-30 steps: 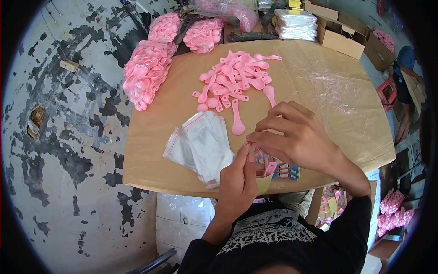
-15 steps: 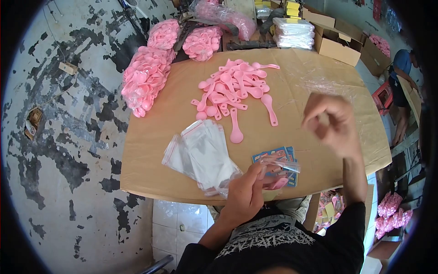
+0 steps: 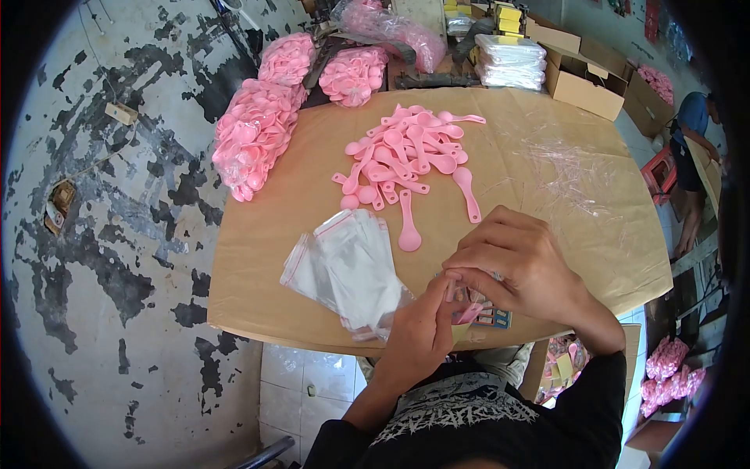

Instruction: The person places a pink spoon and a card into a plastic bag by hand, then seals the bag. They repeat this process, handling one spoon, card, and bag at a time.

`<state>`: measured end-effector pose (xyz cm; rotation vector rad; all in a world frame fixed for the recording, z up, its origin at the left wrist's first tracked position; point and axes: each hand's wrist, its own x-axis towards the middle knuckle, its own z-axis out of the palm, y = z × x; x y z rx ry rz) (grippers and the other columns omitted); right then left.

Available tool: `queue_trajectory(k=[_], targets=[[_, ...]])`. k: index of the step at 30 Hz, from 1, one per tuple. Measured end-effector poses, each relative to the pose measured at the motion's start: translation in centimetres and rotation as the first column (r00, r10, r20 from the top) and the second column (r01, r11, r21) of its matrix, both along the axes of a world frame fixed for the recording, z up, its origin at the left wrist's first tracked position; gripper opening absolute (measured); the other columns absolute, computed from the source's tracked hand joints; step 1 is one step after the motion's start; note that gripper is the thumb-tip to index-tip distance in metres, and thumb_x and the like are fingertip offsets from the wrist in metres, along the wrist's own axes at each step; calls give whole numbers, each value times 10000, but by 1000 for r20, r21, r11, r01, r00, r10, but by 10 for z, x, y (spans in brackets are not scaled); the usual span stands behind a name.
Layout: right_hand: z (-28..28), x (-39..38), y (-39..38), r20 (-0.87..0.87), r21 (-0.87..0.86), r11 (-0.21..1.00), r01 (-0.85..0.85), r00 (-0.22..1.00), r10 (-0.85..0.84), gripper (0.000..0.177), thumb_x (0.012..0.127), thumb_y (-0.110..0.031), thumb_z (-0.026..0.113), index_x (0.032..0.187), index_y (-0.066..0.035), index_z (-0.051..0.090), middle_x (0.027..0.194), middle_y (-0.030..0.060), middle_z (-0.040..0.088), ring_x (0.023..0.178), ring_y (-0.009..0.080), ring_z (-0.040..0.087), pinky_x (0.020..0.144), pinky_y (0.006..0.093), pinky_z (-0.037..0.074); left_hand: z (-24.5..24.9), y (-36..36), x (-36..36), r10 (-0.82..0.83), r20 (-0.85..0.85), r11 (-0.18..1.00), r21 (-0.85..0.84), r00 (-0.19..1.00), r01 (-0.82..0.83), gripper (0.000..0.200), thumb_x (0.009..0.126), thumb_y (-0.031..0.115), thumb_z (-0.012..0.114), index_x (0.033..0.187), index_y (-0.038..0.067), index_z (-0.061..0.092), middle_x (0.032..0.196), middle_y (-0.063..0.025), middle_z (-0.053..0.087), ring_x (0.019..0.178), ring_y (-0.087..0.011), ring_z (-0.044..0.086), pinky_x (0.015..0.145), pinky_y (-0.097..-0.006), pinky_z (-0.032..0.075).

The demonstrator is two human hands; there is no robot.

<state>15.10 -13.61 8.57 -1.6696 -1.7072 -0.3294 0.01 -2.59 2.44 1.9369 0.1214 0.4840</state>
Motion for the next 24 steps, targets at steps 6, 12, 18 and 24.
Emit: queue_trajectory(k=[6,12,18,24], targets=[[4,2,0,-583,-58,995,-82,812,33,91,876,-82,681,794,-47,665,784,33,663,727,172,599,615,336,451,-6,-5,-1,-18,98,990,-139,995,32,362,994,0,358,1350,-53,398,1183,-245,633,929,-296,713,785,-349,589],[35,61,-43,-483,-35,914,-404,808,338,54,915,-31,604,881,-3,637,779,60,644,773,127,620,683,291,465,-9,-8,-8,113,239,804,-593,964,53,378,1058,153,282,1333,-75,406,1256,-239,598,914,-274,709,768,-314,597],[-45,160,-52,-373,-397,869,295,814,-446,156,949,-128,586,1008,11,626,894,80,677,810,154,624,728,314,488,-9,12,-7,140,147,927,-367,979,-77,430,1068,240,276,1347,-69,384,1215,-249,610,821,-282,722,690,-314,605],[3,63,-24,-374,-242,970,-5,923,-89,369,907,-298,658,1154,-25,638,1070,101,679,908,211,635,778,352,506,-4,16,-1,133,145,935,-348,980,-75,395,1065,193,281,1332,-74,397,1208,-239,621,860,-287,717,724,-322,606]])
